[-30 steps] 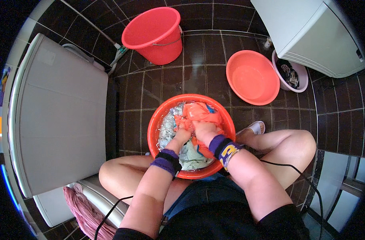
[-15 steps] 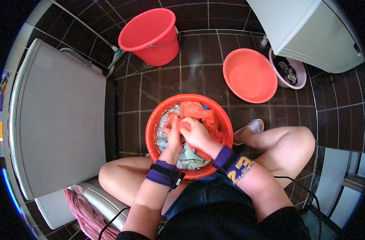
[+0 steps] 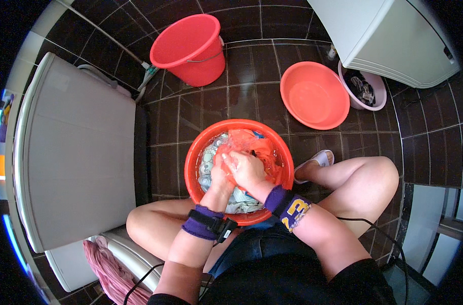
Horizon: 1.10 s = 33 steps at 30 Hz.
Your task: The person washes clothes by hand in a bucket of soapy water, scrubbing a red garment and others before moving them aside.
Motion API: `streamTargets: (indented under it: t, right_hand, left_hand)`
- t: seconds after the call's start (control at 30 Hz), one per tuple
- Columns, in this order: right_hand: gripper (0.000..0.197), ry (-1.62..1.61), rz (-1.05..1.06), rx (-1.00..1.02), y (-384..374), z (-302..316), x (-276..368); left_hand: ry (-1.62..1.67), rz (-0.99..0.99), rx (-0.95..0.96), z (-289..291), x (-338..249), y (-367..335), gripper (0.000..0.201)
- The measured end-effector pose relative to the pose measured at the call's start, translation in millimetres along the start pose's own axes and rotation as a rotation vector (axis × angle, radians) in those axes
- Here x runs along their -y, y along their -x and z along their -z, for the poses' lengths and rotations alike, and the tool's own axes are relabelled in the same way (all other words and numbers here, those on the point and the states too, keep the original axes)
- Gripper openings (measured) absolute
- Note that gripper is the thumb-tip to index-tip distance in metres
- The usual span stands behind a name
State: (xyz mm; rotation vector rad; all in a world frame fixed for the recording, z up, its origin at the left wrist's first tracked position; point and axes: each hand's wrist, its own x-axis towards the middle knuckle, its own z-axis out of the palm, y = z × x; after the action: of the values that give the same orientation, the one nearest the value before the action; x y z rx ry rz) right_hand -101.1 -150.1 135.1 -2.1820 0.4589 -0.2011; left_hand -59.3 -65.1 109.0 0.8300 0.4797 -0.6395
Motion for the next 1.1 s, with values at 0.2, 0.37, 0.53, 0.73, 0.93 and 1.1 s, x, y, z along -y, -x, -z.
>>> streamTargets:
  t: [0.2, 0.37, 0.53, 0.73, 0.93, 1.1]
  right_hand:
    - [0.036, 0.098, -0.092, 0.064, -14.4, 3.1, -17.4]
    - [0.039, 0.193, -0.095, 0.051, -23.1, 4.6, -42.5]
    - [0.042, 0.453, -0.002, 0.426, -7.9, -12.0, -50.1]
    - [0.043, 0.468, -0.129, 0.635, -31.8, -23.4, -85.1]
    - [0.040, 0.565, -0.126, 0.674, -18.6, -48.5, -48.3]
    - [0.029, 0.375, -0.223, 0.528, -34.7, -19.8, -81.4]
  left_hand:
    - [-0.102, 0.039, -0.094, 19.5, -0.7, -9.8, 0.039]
    - [-0.479, -0.056, -0.151, 25.6, -17.5, -17.0, 0.031]
    - [-0.681, 0.072, -0.072, 53.3, -2.5, -49.0, 0.043]
    - [-1.036, 0.025, 0.035, 74.8, 28.1, -74.9, 0.058]
    - [-1.623, 0.039, 0.113, 148.0, 24.1, -130.9, 0.063]
    - [-1.907, -0.326, -0.219, 58.2, 30.8, -61.7, 0.063]
